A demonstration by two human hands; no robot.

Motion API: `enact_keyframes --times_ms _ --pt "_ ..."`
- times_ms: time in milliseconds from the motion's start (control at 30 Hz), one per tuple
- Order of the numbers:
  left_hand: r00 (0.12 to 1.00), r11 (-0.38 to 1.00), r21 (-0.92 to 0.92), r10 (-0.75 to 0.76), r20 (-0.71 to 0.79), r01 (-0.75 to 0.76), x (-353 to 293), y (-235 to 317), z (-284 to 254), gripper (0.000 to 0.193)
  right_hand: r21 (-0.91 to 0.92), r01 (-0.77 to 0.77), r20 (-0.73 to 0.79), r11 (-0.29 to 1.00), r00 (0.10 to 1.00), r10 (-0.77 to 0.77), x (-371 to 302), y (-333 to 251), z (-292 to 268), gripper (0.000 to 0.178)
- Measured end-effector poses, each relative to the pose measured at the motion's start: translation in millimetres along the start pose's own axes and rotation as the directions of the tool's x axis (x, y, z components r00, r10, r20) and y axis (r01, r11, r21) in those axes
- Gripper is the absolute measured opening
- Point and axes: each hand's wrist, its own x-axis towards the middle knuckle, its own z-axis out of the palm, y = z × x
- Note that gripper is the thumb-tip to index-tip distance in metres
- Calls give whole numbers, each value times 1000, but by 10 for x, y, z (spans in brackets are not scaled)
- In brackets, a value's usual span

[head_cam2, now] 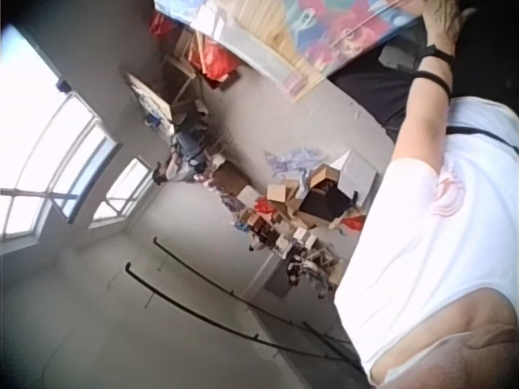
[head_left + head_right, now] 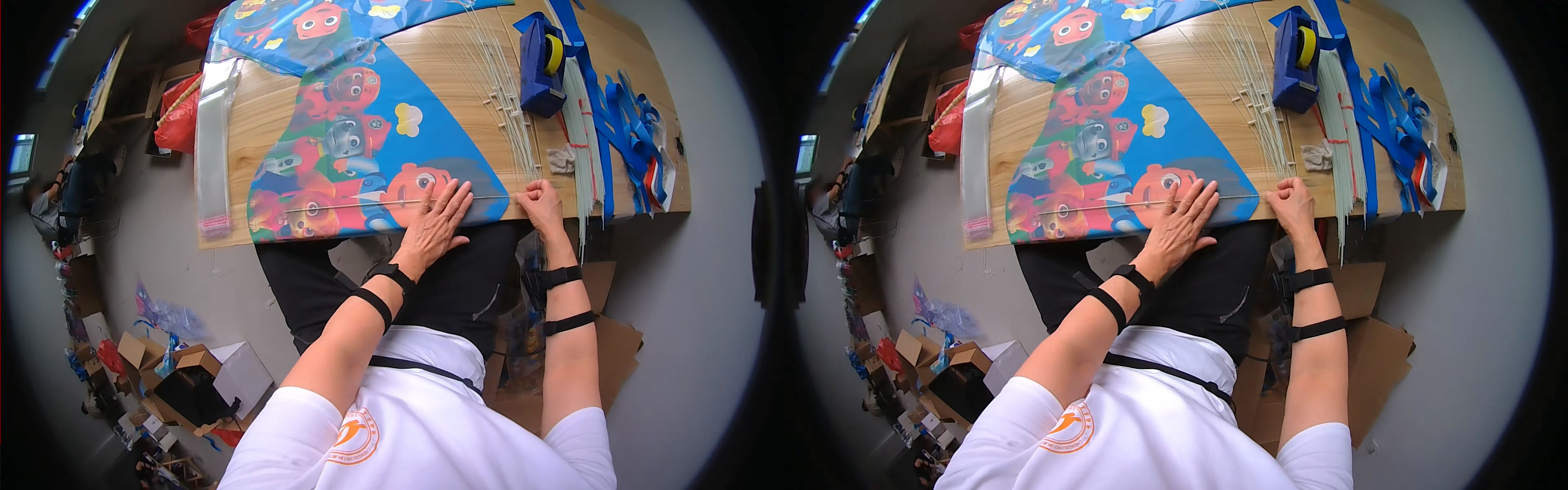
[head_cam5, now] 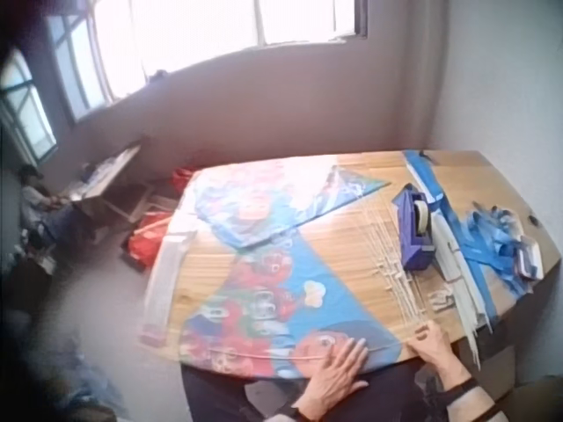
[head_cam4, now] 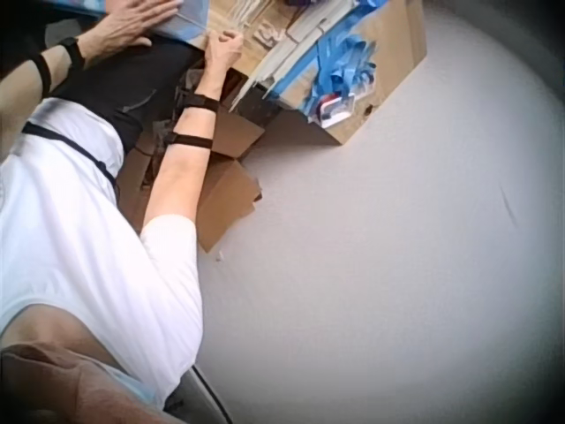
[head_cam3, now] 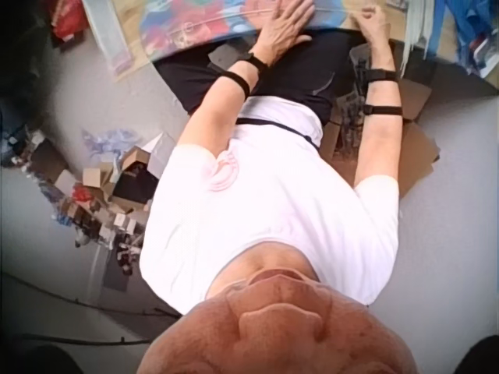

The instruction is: Assembling a toy kite by attaching plastic rods, aligning material boundaries, and securing parts with adhesive tape.

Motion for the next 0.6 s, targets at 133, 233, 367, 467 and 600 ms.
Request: enact_keyframes --times_ms 133,233,367,467,600 --pt "1000 999 43 -11 6 10 -110 -123 -11 86 47 -12 12 999 1000 11 24 48 29 33" --pt "999 999 25 -30 10 30 -201 -202 -17 86 29 9 13 1000 1000 -10 19 44 31 33" --pt "998 998 21 -54 16 54 -314 -321 -36 87 36 -7 23 999 1000 6 21 43 37 32" --pt "997 998 19 -56 44 55 -399 -399 -96 86 58 7 13 998 1000 -8 19 67 37 31" --pt "995 996 -12 -90 31 90 -534 -523 -112 86 16 23 16 1000 1000 -23 6 14 32 30"
